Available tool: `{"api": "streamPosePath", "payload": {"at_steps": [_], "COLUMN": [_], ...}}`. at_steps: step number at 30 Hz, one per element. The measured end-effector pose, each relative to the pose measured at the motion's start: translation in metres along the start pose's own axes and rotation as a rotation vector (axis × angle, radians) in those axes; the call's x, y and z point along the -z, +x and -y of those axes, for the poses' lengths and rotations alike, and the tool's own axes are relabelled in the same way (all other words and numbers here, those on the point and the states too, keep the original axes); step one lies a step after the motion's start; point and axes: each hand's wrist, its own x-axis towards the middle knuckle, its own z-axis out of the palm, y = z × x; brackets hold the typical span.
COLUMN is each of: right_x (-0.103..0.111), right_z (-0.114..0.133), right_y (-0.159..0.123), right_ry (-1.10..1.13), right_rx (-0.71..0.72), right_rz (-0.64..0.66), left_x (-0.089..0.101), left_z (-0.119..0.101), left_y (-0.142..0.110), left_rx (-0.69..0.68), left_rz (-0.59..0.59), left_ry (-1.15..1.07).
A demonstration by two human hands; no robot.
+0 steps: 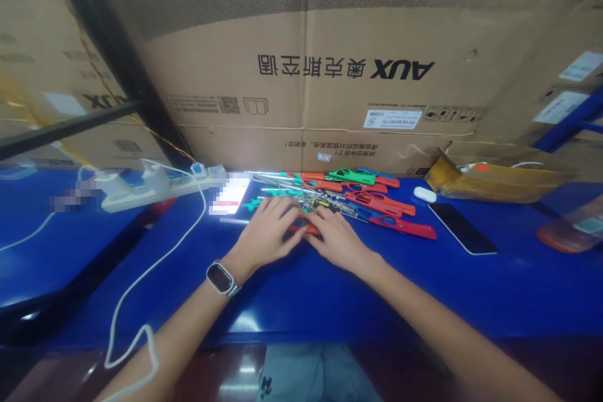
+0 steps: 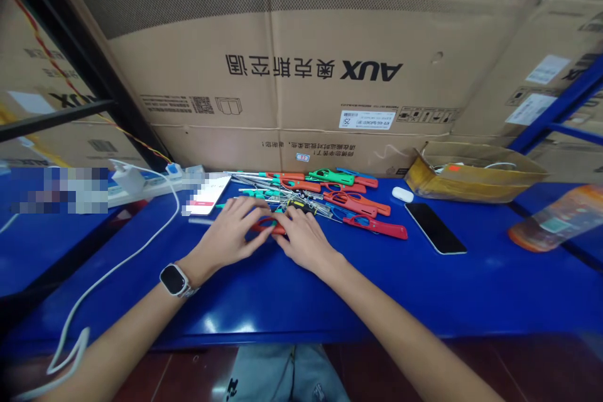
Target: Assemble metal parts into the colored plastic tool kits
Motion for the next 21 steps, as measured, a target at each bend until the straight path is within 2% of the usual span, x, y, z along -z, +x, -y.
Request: {"api": "streamPosePath", "payload": {"at_steps": [2, 6, 10, 13, 16, 21], "right_x": [-0.005, -0.017, -0.012, 0.004, 0.018, 0.020], "right_z": [0.000, -0.003, -0.014, -0.028, -0.042, -0.049], "right_y": [0.001, 0.004, 0.005, 0.007, 0.012, 0.027], "right_ry": [0.004, 0.136, 0.205, 0.090, -0.106, -0.248], "right_rx": [0.002, -0.021, -0.005, -0.115, -0.216, -0.224], "right_rz": [0.010, -0.027, -0.109, -0.236, -0.177, -0.025], "left_x": [-0.002, -0.014, -0.024, -0.023, -0.018, -0.021], "left_z": [0.001, 0.011, 0.021, 0.025, 0.026, 0.023], "left_y": [-0.005, -0.013, -0.017, -0.016, -0.008, 0.018], "left_rx": [0.018, 0.070, 0.070, 0.071, 0.053, 0.058], "left_rz": [0.129, 0.283, 0.268, 0.250, 0.240, 0.207], "left_ry": [-0.040, -0.129, -0.242, -0.237, -0.213, -0.265]}}
